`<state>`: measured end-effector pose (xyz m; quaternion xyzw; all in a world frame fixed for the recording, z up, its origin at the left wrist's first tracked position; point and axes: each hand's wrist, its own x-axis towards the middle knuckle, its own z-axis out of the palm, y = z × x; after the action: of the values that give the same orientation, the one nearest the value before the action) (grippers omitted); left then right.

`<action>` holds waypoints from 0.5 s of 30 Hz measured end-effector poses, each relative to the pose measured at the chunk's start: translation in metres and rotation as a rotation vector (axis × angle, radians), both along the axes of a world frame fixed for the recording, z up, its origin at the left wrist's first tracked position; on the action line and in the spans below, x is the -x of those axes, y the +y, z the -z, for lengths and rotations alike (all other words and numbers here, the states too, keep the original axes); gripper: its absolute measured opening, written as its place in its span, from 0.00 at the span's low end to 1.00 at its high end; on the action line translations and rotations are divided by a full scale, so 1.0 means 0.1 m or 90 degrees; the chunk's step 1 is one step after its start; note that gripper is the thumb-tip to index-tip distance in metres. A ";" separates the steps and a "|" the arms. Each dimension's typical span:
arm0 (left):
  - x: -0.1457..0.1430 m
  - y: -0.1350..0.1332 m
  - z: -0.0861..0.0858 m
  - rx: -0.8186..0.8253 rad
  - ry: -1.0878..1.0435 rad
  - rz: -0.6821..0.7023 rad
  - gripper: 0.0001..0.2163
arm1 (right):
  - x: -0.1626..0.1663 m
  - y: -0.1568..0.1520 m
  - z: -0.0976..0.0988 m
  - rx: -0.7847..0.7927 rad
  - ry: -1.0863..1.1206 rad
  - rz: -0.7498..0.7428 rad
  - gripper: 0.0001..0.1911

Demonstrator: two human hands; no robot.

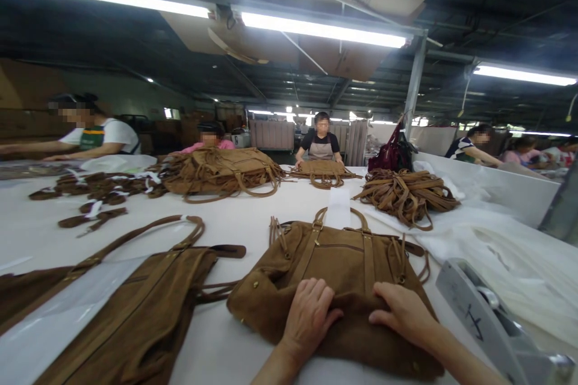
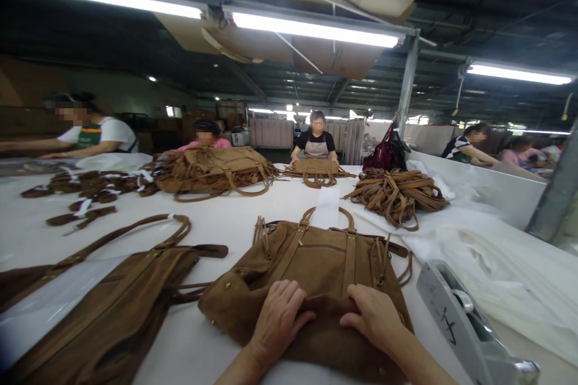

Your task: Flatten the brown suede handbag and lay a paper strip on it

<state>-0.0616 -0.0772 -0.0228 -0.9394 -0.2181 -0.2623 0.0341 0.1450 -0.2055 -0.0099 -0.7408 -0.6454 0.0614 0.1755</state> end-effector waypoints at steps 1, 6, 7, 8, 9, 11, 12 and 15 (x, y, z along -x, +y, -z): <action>-0.01 0.01 0.00 -0.004 0.004 -0.001 0.09 | -0.02 0.00 0.09 -0.021 0.004 0.007 0.11; 0.00 0.04 0.02 -0.006 -0.005 -0.007 0.08 | -0.13 0.01 0.10 -0.018 0.118 0.016 0.09; 0.00 0.04 0.02 -0.006 -0.009 -0.006 0.07 | -0.16 0.02 0.02 0.015 0.151 -0.007 0.09; 0.01 0.05 0.02 -0.007 -0.015 -0.006 0.07 | -0.17 0.04 -0.05 0.048 0.169 -0.037 0.09; 0.01 0.05 0.02 -0.013 -0.021 -0.005 0.06 | -0.17 0.05 -0.12 0.066 0.163 -0.064 0.08; 0.01 0.06 0.03 -0.036 -0.034 0.000 0.06 | -0.12 0.05 -0.15 0.045 0.078 -0.078 0.10; 0.02 0.07 0.04 -0.049 -0.039 0.004 0.06 | -0.07 0.04 -0.10 0.014 0.015 -0.063 0.11; 0.06 0.05 0.10 -0.094 -0.064 0.029 0.02 | 0.09 -0.02 0.25 -0.132 -0.150 0.003 0.13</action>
<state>-0.0674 -0.0719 -0.0324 -0.9247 -0.1779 -0.3254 0.0860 0.1360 -0.2074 -0.0349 -0.7223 -0.6628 -0.0934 0.1742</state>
